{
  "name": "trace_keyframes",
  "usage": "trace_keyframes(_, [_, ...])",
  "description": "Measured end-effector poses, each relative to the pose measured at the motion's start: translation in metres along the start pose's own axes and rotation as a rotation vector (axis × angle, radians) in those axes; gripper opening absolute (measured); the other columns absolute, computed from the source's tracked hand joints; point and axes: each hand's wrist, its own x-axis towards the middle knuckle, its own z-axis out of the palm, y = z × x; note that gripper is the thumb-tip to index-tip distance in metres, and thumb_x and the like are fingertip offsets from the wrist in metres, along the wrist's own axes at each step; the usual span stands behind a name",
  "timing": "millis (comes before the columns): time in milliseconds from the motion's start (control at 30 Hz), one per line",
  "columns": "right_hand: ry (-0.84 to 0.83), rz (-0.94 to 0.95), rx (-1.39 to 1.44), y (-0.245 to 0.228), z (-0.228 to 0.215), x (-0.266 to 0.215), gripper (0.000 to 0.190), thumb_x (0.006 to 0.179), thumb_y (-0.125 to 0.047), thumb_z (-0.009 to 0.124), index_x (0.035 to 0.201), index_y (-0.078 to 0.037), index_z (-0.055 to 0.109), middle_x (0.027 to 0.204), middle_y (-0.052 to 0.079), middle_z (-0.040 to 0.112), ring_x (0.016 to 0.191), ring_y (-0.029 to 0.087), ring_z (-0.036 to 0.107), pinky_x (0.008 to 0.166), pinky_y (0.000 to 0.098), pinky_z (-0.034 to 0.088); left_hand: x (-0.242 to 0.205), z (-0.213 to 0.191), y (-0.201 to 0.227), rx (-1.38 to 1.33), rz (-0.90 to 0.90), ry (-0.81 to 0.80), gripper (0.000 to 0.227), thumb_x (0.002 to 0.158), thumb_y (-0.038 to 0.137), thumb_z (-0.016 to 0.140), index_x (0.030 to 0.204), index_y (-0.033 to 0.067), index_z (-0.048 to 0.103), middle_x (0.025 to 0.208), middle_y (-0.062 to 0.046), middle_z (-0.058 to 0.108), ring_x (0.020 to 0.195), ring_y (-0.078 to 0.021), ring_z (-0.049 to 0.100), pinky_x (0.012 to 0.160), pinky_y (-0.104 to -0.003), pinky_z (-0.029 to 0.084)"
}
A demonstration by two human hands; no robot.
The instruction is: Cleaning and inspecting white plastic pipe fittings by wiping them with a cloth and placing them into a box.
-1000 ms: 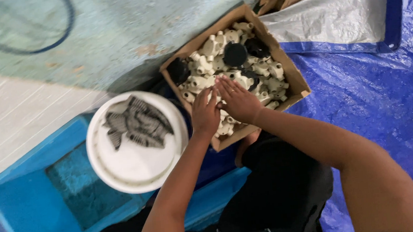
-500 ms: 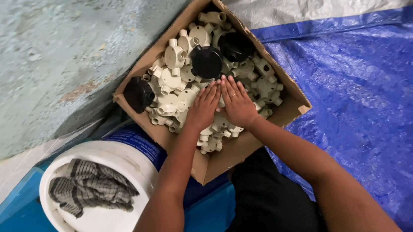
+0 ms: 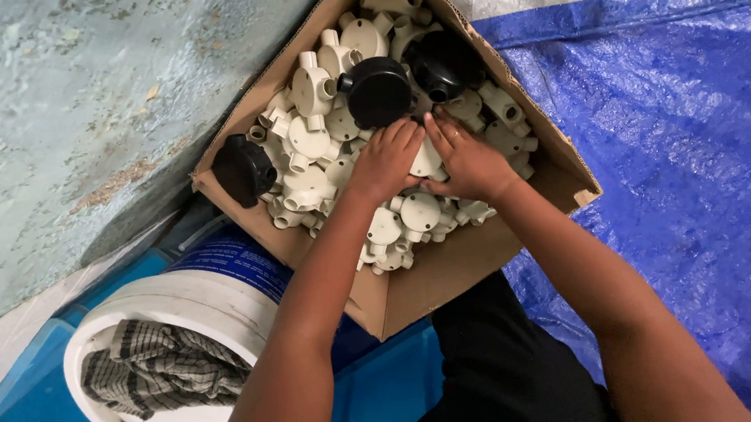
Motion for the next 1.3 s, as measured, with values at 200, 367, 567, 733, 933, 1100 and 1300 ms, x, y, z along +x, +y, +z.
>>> trace_keyframes(200, [0.080,-0.030,-0.018,-0.009,-0.013,-0.006,0.108,0.061,-0.059,0.061,0.144,-0.005,0.017,0.130,0.012,0.040,0.125,0.026,0.039,0.088,0.0360,0.048,-0.011,-0.033,0.009,0.027,0.007,0.078,0.080,0.060,0.042,0.079,0.122,0.0088,0.041,0.120,-0.007,0.045,0.123,-0.0218,0.037,0.100,-0.034,0.035])
trace_keyframes(367, [0.129,-0.098,-0.001,-0.031,-0.045,-0.013,0.104,0.063,-0.056,0.062,0.143,-0.005,0.019,0.134,0.013,0.038,0.128,0.027,0.035,0.093,0.0366,0.044,-0.031,-0.063,0.014,0.030,-0.005,0.163,0.081,0.058,0.041,0.081,0.121,0.0073,0.043,0.119,-0.009,0.046,0.121,-0.0233,0.039,0.101,-0.036,0.035])
trace_keyframes(567, [0.178,-0.201,0.042,-0.079,-0.096,-0.030,0.097,0.067,-0.047,0.064,0.142,-0.002,0.021,0.134,0.015,0.037,0.130,0.028,0.032,0.099,0.0360,0.039,-0.077,-0.114,0.024,0.019,-0.030,0.276,0.074,0.061,0.042,0.077,0.119,0.0073,0.046,0.117,-0.008,0.048,0.121,-0.0231,0.040,0.102,-0.035,0.035])
trace_keyframes(733, [0.232,-0.319,-0.022,-0.123,-0.131,-0.043,0.098,0.064,-0.046,0.066,0.140,0.000,0.025,0.133,0.017,0.038,0.130,0.029,0.032,0.099,0.0354,0.038,-0.124,-0.146,0.031,-0.027,-0.070,0.363,0.075,0.062,0.044,0.075,0.119,0.0048,0.047,0.117,-0.011,0.049,0.121,-0.0260,0.040,0.102,-0.038,0.036])
trace_keyframes(933, [0.198,-0.476,-0.089,-0.202,-0.177,-0.061,0.100,0.063,-0.047,0.066,0.141,-0.002,0.023,0.133,0.017,0.038,0.127,0.030,0.036,0.095,0.0367,0.042,-0.206,-0.191,0.051,-0.097,-0.175,0.436,0.070,0.071,0.043,0.070,0.123,0.0051,0.044,0.118,-0.011,0.047,0.121,-0.0280,0.039,0.103,-0.042,0.036])
trace_keyframes(1100, [0.128,-0.582,-0.198,-0.281,-0.196,-0.079,0.095,0.062,-0.047,0.069,0.135,0.000,0.032,0.127,0.022,0.042,0.114,0.035,0.048,0.081,0.0411,0.051,-0.280,-0.189,0.055,-0.045,-0.300,0.553,0.071,0.066,0.049,0.070,0.120,0.0091,0.048,0.116,-0.007,0.049,0.119,-0.0243,0.041,0.099,-0.040,0.039])
trace_keyframes(1300, [-0.110,-0.568,-0.193,-0.363,-0.166,-0.081,0.097,0.072,-0.051,0.058,0.143,-0.007,0.009,0.142,0.020,0.022,0.126,0.036,0.034,0.099,0.0420,0.040,-0.379,-0.198,0.060,-0.114,-0.439,0.462,0.069,0.069,0.042,0.069,0.125,0.0106,0.044,0.121,-0.006,0.045,0.122,-0.0260,0.037,0.103,-0.044,0.035])
